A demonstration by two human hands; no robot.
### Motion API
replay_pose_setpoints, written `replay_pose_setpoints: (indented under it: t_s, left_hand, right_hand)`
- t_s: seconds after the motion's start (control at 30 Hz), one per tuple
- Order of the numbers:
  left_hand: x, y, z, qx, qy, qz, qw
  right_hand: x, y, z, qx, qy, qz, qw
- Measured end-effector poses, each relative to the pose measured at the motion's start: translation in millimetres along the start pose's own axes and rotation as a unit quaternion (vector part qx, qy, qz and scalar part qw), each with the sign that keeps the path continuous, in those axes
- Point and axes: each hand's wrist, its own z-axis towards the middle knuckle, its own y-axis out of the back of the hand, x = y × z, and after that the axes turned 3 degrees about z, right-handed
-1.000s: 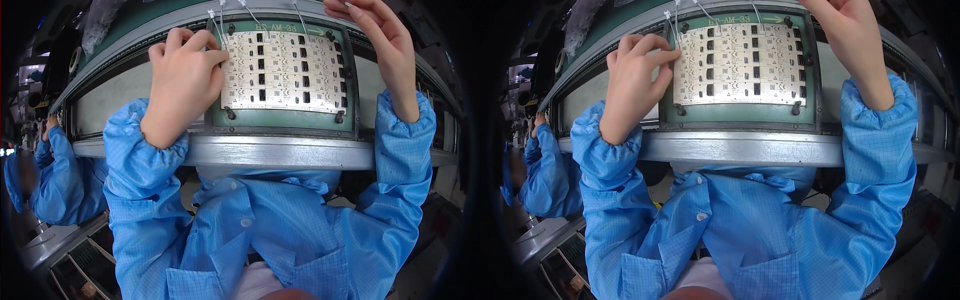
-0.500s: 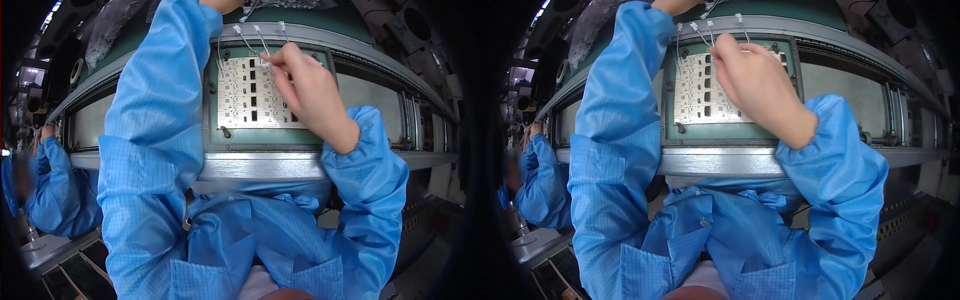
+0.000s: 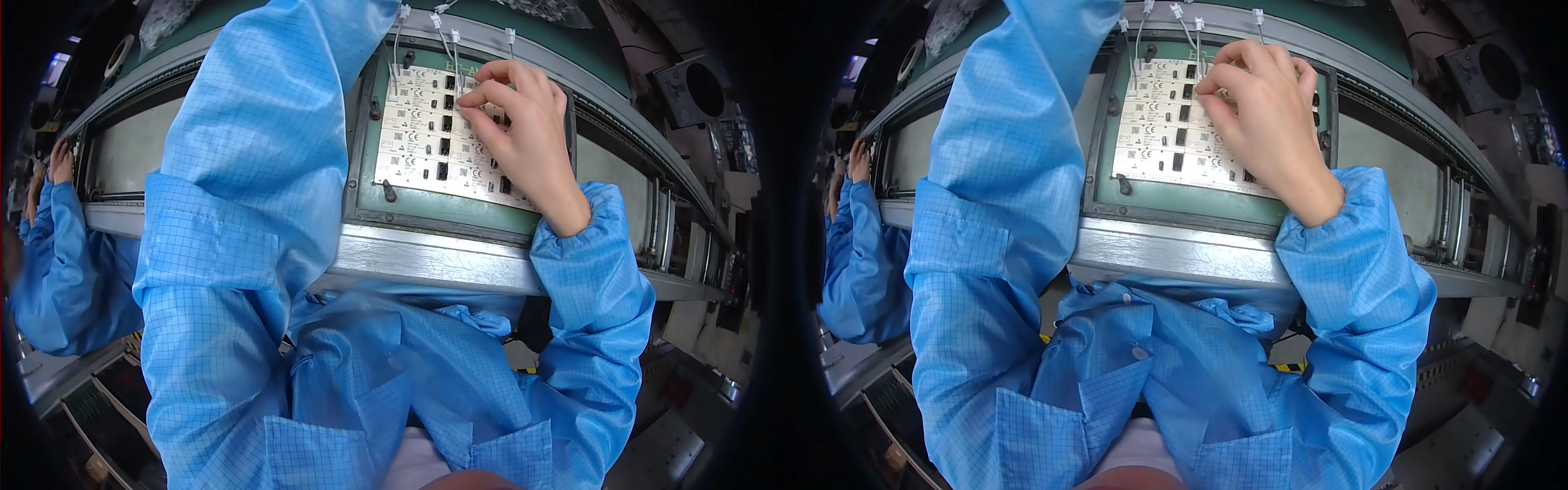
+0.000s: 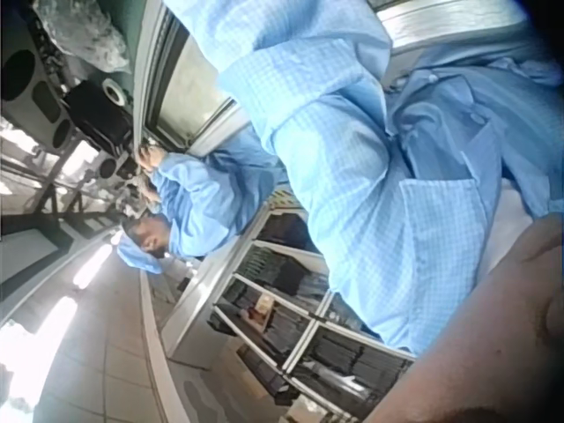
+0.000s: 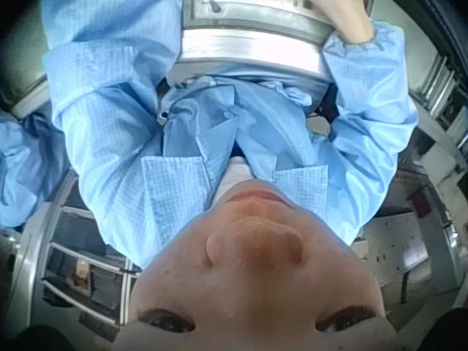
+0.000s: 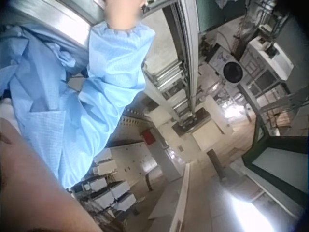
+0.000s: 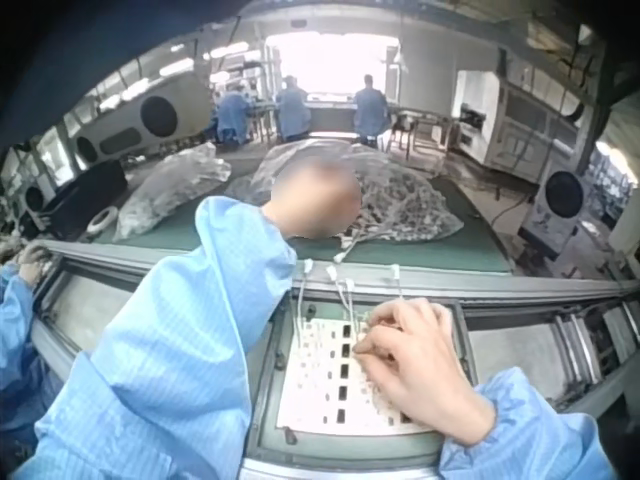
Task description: Placing small electronic components onto a printed circuit board on an assembly line.
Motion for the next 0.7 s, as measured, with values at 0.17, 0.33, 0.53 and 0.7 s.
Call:
replay_pose_setpoints:
  t_s: [0.17,0.33,0.53,0.7]
  left_hand:
    - [-35,9,-38,0.040,0.009,-0.109,0.993]
    - [-53,27,-80,0.060,-0.060,-0.126,0.988]
    - [-72,39,-160,-0.067,0.009,-0.072,0.995]
    - [-71,28,-207,-0.107,-0.033,0.051,0.992]
  right_hand:
    - [-3,5,0,0.030,-0.006,0.023,0.999]
    - [11,24,-9,0.055,0.068,-0.058,0.994]
    - [-46,28,35,0.030,0.048,-0.023,0.998]
    - [-106,15,136,-0.042,0.008,-0.193,0.980]
